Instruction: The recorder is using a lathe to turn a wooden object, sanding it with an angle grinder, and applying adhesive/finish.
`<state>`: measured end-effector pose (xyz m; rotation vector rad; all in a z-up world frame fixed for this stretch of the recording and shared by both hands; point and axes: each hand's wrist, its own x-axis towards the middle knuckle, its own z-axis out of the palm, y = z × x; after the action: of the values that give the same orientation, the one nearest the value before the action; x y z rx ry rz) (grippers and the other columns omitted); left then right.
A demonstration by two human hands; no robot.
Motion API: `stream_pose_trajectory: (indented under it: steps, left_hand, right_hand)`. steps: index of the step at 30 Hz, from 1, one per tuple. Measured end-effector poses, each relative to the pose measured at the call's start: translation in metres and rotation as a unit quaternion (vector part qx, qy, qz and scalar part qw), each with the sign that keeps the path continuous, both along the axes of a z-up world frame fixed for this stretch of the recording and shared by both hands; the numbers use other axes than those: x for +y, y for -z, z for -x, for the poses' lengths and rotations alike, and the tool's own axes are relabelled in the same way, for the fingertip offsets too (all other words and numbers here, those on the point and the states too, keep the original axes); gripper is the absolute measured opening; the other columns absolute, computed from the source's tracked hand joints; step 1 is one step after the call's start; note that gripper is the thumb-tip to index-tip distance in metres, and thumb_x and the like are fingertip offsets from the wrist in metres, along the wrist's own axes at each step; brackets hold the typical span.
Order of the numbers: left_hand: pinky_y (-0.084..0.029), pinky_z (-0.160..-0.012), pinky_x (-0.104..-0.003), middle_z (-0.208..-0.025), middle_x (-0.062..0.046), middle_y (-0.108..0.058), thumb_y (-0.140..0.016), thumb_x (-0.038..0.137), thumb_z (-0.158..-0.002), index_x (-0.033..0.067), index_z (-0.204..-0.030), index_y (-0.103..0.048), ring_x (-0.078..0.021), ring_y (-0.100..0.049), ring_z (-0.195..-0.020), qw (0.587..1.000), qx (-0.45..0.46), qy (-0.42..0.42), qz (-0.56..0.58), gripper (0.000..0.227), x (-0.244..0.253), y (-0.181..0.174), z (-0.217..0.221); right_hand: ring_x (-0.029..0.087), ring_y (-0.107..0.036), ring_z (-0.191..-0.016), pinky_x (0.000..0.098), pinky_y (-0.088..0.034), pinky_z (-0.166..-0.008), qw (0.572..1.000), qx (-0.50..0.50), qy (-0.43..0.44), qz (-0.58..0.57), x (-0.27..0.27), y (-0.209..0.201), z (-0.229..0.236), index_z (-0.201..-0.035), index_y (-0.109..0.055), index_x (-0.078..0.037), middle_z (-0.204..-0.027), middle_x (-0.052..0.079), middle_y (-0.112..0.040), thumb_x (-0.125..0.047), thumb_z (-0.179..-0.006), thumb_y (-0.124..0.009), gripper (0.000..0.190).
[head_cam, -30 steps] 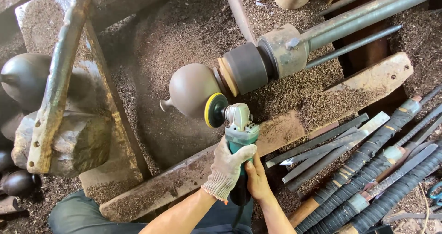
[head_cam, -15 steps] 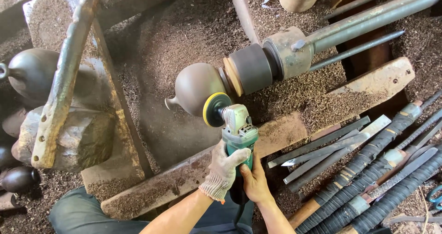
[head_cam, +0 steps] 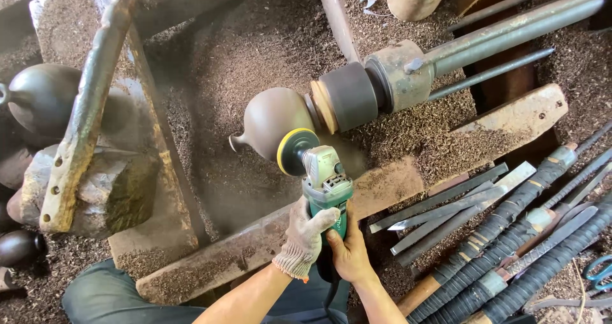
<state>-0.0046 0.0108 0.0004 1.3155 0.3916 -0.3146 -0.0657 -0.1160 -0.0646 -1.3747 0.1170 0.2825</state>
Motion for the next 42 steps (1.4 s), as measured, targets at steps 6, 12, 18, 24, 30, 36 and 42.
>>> stream_pose_trajectory:
  steps: [6, 12, 18, 24, 30, 36, 42]
  left_hand:
    - [-0.053, -0.094, -0.032, -0.115, -0.010, -0.073, -0.078, 0.028, -0.079, -0.0029, -0.127, -0.064, -0.0152, -0.066, -0.103, 0.999, -0.008, -0.013, 0.038, 0.059, 0.001, 0.004, 0.002]
    - [-0.054, -0.094, -0.033, -0.116, -0.011, -0.073, -0.080, 0.031, -0.079, -0.0034, -0.127, -0.064, -0.0165, -0.066, -0.104, 0.999, -0.011, -0.019, 0.044, 0.061, 0.003, 0.011, 0.008]
    - [-0.053, -0.096, -0.034, -0.117, -0.011, -0.073, -0.079, 0.036, -0.078, -0.0037, -0.127, -0.064, -0.0176, -0.066, -0.106, 0.999, -0.020, -0.022, 0.041, 0.064, 0.007, 0.013, 0.012]
    - [-0.051, -0.099, -0.034, -0.122, -0.011, -0.070, -0.076, 0.037, -0.079, -0.0032, -0.131, -0.061, -0.0186, -0.065, -0.110, 0.995, -0.049, -0.035, 0.082, 0.068, 0.012, 0.019, 0.016]
    - [-0.052, -0.098, -0.035, -0.120, -0.014, -0.072, -0.072, 0.040, -0.080, -0.0051, -0.129, -0.064, -0.0215, -0.066, -0.108, 0.994, -0.055, -0.030, 0.088, 0.067, 0.026, 0.029, 0.025]
    - [-0.053, -0.100, -0.037, -0.121, -0.014, -0.070, -0.076, 0.044, -0.076, -0.0057, -0.130, -0.062, -0.0230, -0.067, -0.109, 0.982, -0.049, -0.057, 0.175, 0.075, 0.033, 0.034, 0.036]
    - [-0.054, -0.096, -0.040, -0.119, -0.015, -0.069, -0.080, 0.041, -0.075, -0.0058, -0.131, -0.060, -0.0251, -0.066, -0.107, 0.966, -0.008, -0.093, 0.240, 0.076, 0.028, 0.029, 0.028]
  right_hand:
    - [0.022, -0.049, -0.138, 0.0353, -0.039, -0.115, 1.000, 0.013, -0.001, 0.013, -0.001, 0.007, 0.005, -0.163, -0.017, 0.000, -0.154, 0.016, -0.050, -0.028, -0.100, -0.063, 0.082]
    - [0.022, -0.054, -0.134, 0.0348, -0.043, -0.112, 0.999, 0.015, -0.010, 0.037, -0.001, -0.005, 0.003, -0.162, -0.017, 0.000, -0.150, 0.017, -0.056, -0.029, -0.100, -0.063, 0.083]
    - [0.022, -0.059, -0.130, 0.0355, -0.047, -0.108, 0.997, 0.007, -0.017, 0.073, 0.001, -0.023, -0.003, -0.161, -0.021, -0.001, -0.144, 0.018, -0.062, -0.035, -0.098, -0.065, 0.083]
    - [0.026, -0.066, -0.127, 0.0363, -0.051, -0.103, 0.991, 0.003, -0.032, 0.133, 0.005, -0.033, -0.006, -0.159, -0.026, -0.002, -0.137, 0.019, -0.067, -0.042, -0.095, -0.067, 0.085]
    - [0.031, -0.072, -0.121, 0.0368, -0.056, -0.096, 0.979, 0.018, -0.046, 0.198, 0.014, -0.049, -0.007, -0.156, -0.031, -0.003, -0.130, 0.021, -0.071, -0.049, -0.091, -0.069, 0.088]
    - [0.041, -0.067, -0.121, 0.0405, -0.056, -0.094, 0.959, -0.067, -0.061, 0.269, 0.022, -0.067, -0.013, -0.157, -0.028, 0.000, -0.139, 0.027, -0.061, -0.055, -0.091, -0.068, 0.094]
    - [0.037, -0.071, -0.115, 0.0399, -0.059, -0.092, 0.961, -0.009, -0.087, 0.262, 0.016, -0.065, -0.019, -0.158, -0.027, -0.004, -0.130, 0.024, -0.068, -0.054, -0.088, -0.069, 0.095]
